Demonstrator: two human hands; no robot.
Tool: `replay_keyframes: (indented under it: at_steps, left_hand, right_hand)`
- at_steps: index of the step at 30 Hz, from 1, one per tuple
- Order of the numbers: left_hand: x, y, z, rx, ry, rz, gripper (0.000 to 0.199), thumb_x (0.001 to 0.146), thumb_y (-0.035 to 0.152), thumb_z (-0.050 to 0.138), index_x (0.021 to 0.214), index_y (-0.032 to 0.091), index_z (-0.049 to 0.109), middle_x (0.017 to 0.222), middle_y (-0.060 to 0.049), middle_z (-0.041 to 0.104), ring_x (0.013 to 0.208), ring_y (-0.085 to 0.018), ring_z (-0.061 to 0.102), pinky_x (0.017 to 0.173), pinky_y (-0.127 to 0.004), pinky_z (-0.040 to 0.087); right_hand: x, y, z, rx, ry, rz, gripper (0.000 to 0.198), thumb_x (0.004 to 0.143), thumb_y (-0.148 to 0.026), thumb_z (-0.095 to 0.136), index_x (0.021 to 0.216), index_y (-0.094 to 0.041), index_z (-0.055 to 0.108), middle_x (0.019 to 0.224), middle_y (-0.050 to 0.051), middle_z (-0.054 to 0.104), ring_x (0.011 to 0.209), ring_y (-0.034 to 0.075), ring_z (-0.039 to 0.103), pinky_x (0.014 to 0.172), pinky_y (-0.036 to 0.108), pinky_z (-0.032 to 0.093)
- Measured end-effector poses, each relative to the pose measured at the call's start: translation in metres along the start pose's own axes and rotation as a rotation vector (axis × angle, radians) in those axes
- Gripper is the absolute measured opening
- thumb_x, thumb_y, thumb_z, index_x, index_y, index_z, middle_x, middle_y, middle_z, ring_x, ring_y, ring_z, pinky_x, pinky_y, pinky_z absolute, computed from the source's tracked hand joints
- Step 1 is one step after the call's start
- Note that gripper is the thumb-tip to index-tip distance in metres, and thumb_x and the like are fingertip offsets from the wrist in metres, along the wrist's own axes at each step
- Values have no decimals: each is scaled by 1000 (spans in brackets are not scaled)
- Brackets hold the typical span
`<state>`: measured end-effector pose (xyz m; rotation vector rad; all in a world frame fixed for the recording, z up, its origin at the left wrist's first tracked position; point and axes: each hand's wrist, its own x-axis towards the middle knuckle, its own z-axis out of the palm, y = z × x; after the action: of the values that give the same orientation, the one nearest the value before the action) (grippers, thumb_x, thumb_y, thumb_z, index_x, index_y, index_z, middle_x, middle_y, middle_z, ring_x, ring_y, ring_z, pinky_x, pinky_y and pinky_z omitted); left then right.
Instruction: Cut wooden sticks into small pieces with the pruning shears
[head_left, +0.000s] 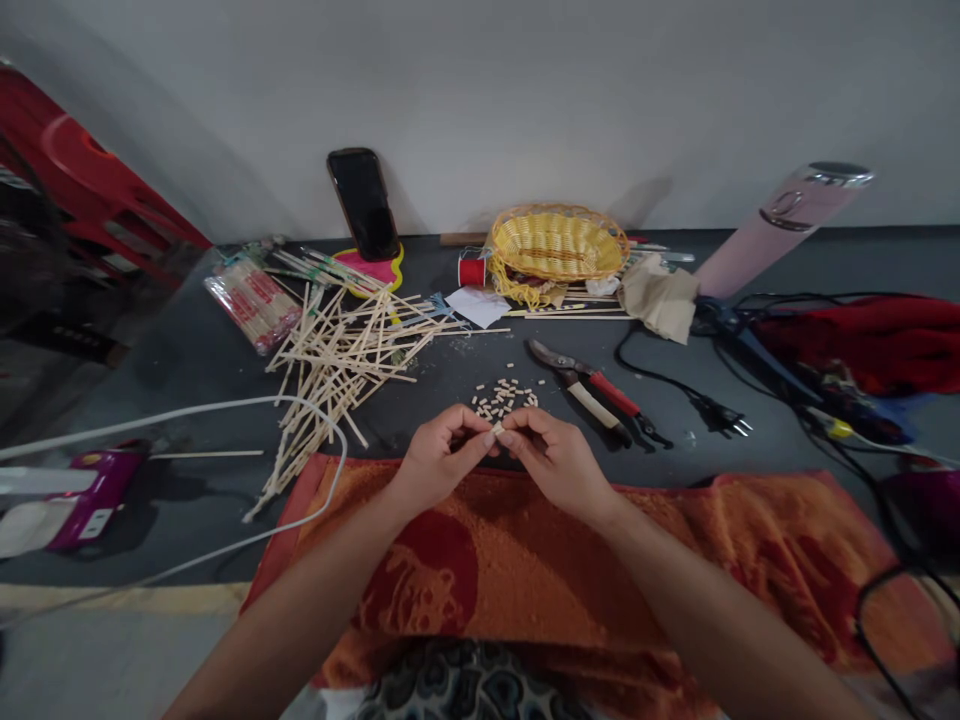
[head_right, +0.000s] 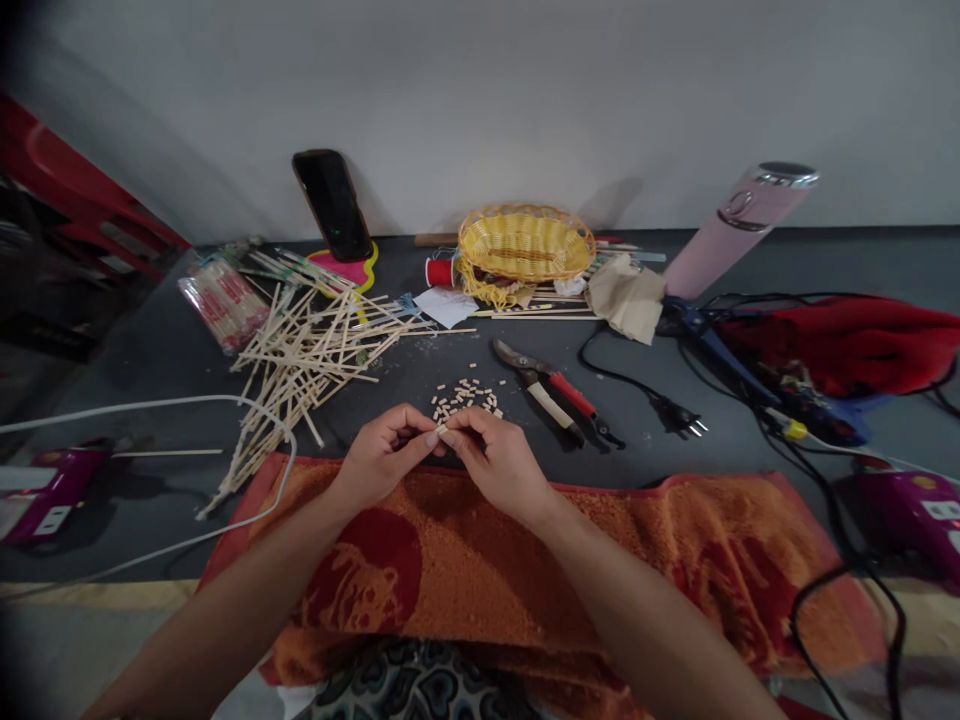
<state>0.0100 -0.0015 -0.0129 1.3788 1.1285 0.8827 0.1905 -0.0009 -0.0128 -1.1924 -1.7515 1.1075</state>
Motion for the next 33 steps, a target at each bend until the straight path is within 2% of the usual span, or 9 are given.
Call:
replay_keyframes:
  at_steps: [16, 33]
  left_hand:
    - [0, 1, 0, 53, 28, 14, 13, 84, 30, 61, 84, 17, 61, 78, -2, 71, 73, -14, 68, 69, -24, 51]
    - [0, 0, -1, 8, -34, -23, 15, 85, 31, 61, 86, 16, 60, 78, -3, 72, 73, -14, 68, 71, -26, 53]
  right_hand:
    - [-1, -1, 1, -3, 13, -4, 12, 91, -31, 53, 88, -22, 61, 80, -1, 64, 71, 12, 58, 68, 24, 44]
    - [0, -1, -3, -19, -12, -10, 10, 90, -26, 53, 87, -22, 62, 81, -1, 66, 74, 13, 59, 70, 25, 44]
